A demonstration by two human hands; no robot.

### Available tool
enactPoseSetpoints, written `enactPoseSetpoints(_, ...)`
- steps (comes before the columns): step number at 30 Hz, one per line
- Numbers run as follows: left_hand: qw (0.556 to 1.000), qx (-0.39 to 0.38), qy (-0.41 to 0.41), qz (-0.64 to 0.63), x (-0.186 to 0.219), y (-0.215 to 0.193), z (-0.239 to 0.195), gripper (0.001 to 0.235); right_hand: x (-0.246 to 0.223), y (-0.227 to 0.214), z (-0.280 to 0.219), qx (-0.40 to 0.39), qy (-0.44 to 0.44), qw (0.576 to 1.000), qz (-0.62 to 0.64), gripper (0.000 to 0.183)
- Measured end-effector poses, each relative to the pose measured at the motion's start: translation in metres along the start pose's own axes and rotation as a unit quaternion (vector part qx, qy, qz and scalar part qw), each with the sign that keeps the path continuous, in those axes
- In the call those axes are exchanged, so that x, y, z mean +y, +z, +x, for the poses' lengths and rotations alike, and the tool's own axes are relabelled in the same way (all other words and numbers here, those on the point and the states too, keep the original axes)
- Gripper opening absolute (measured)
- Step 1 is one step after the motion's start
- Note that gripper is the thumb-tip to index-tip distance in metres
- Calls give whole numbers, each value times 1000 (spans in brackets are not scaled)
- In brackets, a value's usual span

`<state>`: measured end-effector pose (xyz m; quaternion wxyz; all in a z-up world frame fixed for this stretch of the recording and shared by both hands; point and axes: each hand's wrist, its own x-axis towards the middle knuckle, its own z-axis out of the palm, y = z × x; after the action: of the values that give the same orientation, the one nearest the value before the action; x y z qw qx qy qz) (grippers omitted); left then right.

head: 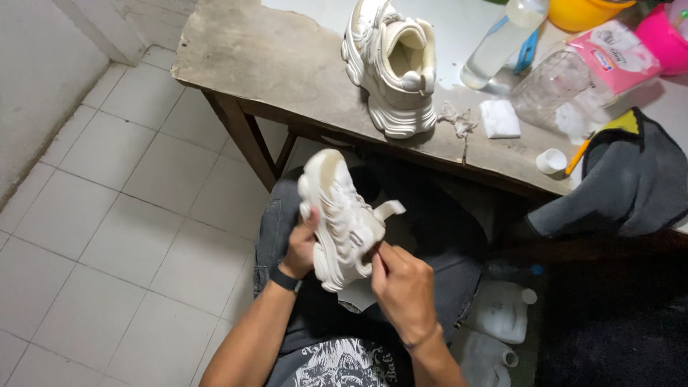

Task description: The person cleans a white sneaker using a yellow brush and a small tool. They scrub the exterior and interior of the shoe, then use the tool to clean the laces and eyelets.

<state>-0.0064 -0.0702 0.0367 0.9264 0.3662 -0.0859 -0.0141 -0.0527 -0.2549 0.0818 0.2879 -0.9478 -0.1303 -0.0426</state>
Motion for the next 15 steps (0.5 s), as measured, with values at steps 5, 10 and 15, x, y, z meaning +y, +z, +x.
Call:
enactPoseSetpoints(5, 996, 6, -3, -86, -29, -20, -25, 63, -6, 21, 12, 92, 31, 986, 136, 15)
enactPoseSetpoints(10, 974, -12, 135, 184, 41, 4, -2, 99, -5, 11, 0, -61, -43, 990, 118, 12)
enactPoseSetpoints(15, 925, 36, 258, 276, -99, -128, -39, 60, 1, 13, 1, -7, 4, 988, 156, 15)
